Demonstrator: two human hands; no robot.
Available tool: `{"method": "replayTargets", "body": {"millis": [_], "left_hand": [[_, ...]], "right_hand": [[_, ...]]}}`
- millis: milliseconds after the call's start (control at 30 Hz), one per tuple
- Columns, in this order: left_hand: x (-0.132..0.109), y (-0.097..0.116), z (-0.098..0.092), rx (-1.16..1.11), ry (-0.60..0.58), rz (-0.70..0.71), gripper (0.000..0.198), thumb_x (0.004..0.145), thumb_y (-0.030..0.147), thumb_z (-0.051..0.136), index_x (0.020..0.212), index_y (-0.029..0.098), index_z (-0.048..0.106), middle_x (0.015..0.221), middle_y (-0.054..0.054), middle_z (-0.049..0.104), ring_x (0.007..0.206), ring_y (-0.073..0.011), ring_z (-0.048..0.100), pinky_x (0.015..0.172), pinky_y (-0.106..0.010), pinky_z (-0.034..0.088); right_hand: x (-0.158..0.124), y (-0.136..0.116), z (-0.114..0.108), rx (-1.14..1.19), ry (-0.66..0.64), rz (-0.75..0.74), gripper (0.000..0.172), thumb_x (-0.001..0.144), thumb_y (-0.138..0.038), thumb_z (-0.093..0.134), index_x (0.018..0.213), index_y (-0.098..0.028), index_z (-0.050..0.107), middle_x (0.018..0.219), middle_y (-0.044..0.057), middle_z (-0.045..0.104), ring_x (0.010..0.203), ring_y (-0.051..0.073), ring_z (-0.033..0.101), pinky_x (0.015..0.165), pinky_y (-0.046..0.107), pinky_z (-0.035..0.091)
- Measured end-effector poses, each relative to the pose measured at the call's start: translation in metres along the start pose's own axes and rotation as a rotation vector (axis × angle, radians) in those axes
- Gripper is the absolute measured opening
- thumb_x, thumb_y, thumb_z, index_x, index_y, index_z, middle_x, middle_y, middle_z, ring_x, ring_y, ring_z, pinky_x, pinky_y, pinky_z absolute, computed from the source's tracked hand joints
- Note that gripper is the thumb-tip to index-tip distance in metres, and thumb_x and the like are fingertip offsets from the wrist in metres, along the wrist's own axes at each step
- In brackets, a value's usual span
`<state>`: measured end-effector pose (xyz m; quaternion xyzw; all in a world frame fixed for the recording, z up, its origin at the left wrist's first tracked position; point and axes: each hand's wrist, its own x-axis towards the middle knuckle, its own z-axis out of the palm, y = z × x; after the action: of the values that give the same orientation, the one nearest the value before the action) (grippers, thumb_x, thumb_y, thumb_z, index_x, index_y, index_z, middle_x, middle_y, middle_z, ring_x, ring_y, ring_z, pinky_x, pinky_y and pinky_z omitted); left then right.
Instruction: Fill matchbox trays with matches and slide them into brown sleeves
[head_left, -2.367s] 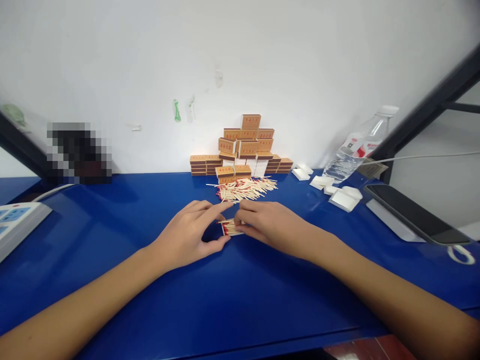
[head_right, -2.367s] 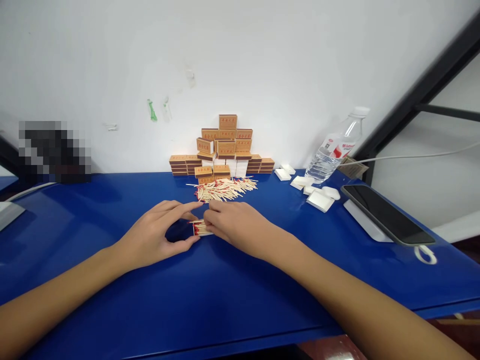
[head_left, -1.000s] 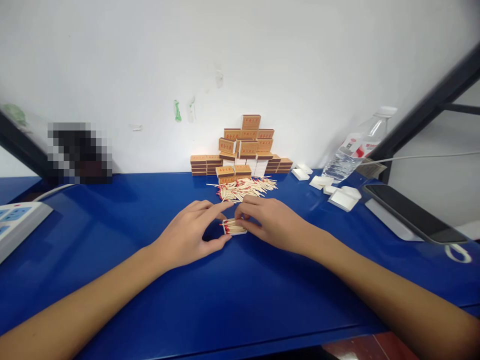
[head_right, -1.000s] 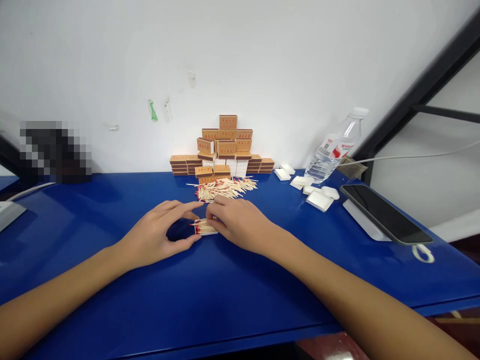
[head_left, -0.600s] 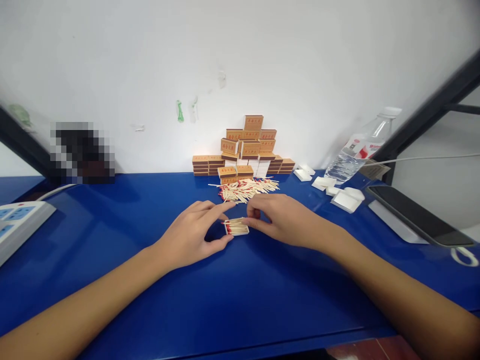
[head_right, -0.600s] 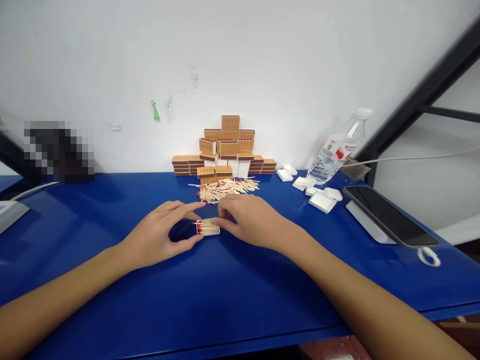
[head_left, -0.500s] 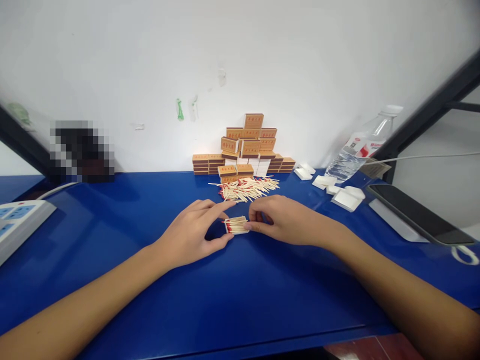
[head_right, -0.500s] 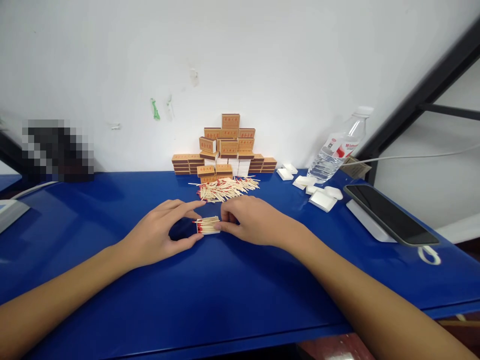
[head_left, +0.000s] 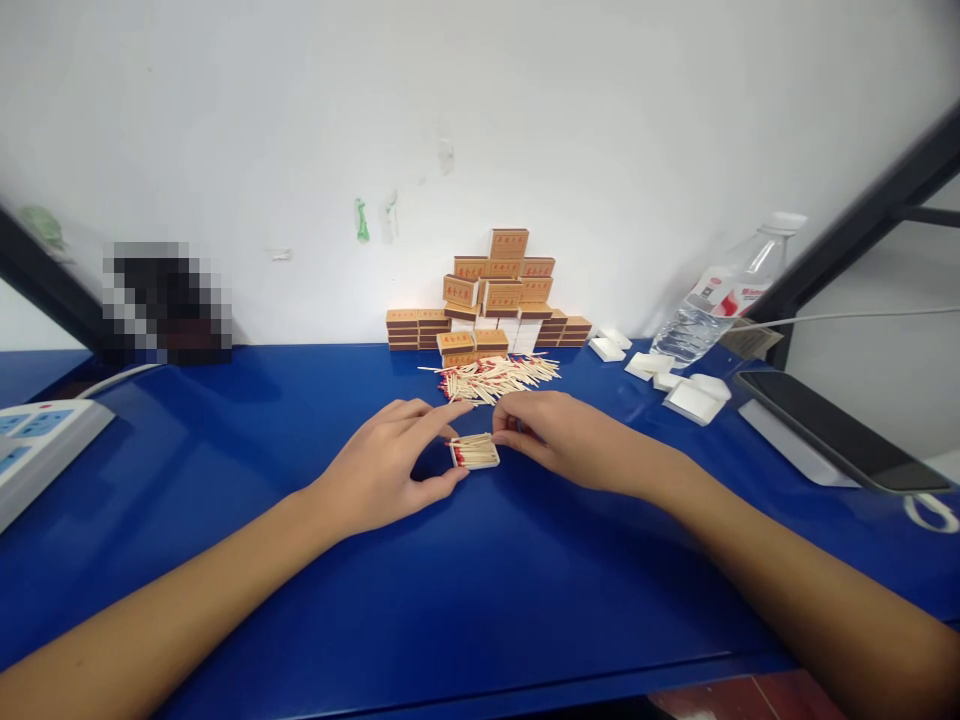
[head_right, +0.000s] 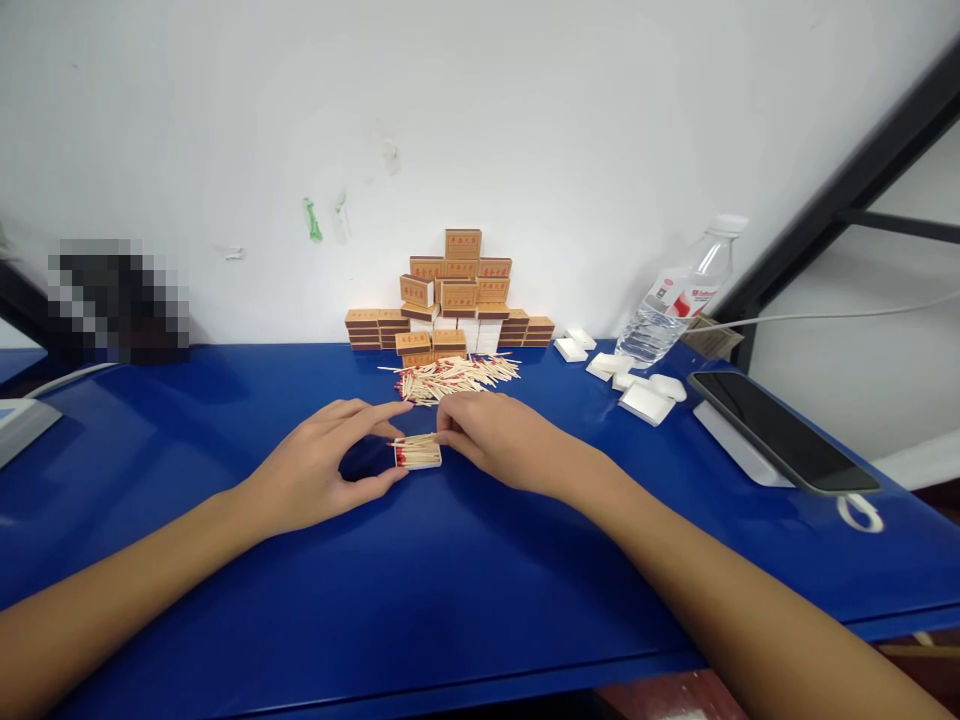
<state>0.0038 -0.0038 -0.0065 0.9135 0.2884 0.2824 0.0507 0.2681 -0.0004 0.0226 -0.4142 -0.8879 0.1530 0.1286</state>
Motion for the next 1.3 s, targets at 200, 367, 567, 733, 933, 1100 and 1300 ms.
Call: {"method": "replayTargets", "body": {"millis": [200, 367, 567, 733, 933, 1100, 1300], "left_hand": [[0.001, 0.001, 0.000, -0.005, 0.005, -0.001, 0.063, 0.094, 0.030, 0.071, 0.151, 0.027, 0.045, 0.112, -0.005, 0.077, 0.101, -0.0245, 0.069, 0.095, -0.045, 0.054], [-0.001, 0.000, 0.000, 0.001, 0.006, 0.002, 0.064, 0.094, 0.030, 0.071, 0.152, 0.027, 0.044, 0.114, -0.005, 0.077, 0.104, -0.0253, 0.070, 0.097, -0.046, 0.054], [-0.001, -0.001, 0.001, 0.008, 0.014, 0.022, 0.063, 0.094, 0.031, 0.072, 0.150, 0.024, 0.044, 0.112, -0.006, 0.076, 0.102, -0.0256, 0.068, 0.094, -0.046, 0.054], [-0.001, 0.001, 0.002, -0.002, 0.021, 0.040, 0.063, 0.094, 0.032, 0.072, 0.150, 0.024, 0.044, 0.113, -0.007, 0.075, 0.100, -0.0255, 0.069, 0.091, -0.044, 0.055], [-0.002, 0.001, 0.002, 0.000, 0.023, 0.046, 0.066, 0.093, 0.031, 0.073, 0.151, 0.025, 0.042, 0.113, -0.006, 0.075, 0.100, -0.0252, 0.069, 0.092, -0.044, 0.055], [-0.001, 0.002, 0.002, -0.015, 0.016, 0.036, 0.075, 0.093, 0.031, 0.074, 0.156, 0.027, 0.035, 0.113, -0.004, 0.077, 0.103, -0.0258, 0.068, 0.095, -0.045, 0.054], [-0.001, 0.004, 0.000, -0.036, 0.007, 0.020, 0.083, 0.092, 0.030, 0.074, 0.161, 0.031, 0.027, 0.113, -0.001, 0.077, 0.109, -0.0246, 0.068, 0.099, -0.043, 0.054]], "right_hand": [[-0.001, -0.001, -0.007, -0.042, 0.062, 0.020, 0.011, 0.105, -0.021, 0.052, 0.096, -0.019, 0.058, 0.092, 0.005, 0.068, 0.078, 0.018, 0.059, 0.069, 0.030, 0.039], [0.003, -0.007, 0.006, -0.039, 0.058, -0.011, 0.009, 0.102, -0.018, 0.054, 0.095, -0.019, 0.058, 0.096, 0.005, 0.068, 0.078, 0.017, 0.059, 0.070, 0.029, 0.041], [0.006, -0.012, 0.020, -0.012, 0.147, -0.100, 0.005, 0.100, -0.016, 0.057, 0.100, -0.018, 0.062, 0.098, 0.005, 0.065, 0.080, 0.016, 0.059, 0.071, 0.029, 0.043], [0.006, -0.015, 0.024, 0.039, 0.165, -0.163, 0.005, 0.101, -0.017, 0.057, 0.100, -0.019, 0.061, 0.099, 0.005, 0.063, 0.084, 0.017, 0.060, 0.075, 0.030, 0.046], [0.005, -0.013, 0.025, 0.037, 0.151, -0.202, 0.008, 0.104, -0.020, 0.055, 0.099, -0.019, 0.060, 0.102, 0.006, 0.063, 0.083, 0.017, 0.061, 0.074, 0.030, 0.048], [0.008, -0.014, 0.027, 0.038, 0.125, -0.197, 0.009, 0.104, -0.017, 0.053, 0.097, -0.018, 0.060, 0.103, 0.006, 0.063, 0.084, 0.017, 0.062, 0.075, 0.031, 0.049], [0.009, -0.016, 0.030, -0.016, 0.100, -0.175, 0.009, 0.105, -0.019, 0.052, 0.098, -0.018, 0.058, 0.107, 0.008, 0.062, 0.087, 0.019, 0.062, 0.076, 0.033, 0.050]]}}
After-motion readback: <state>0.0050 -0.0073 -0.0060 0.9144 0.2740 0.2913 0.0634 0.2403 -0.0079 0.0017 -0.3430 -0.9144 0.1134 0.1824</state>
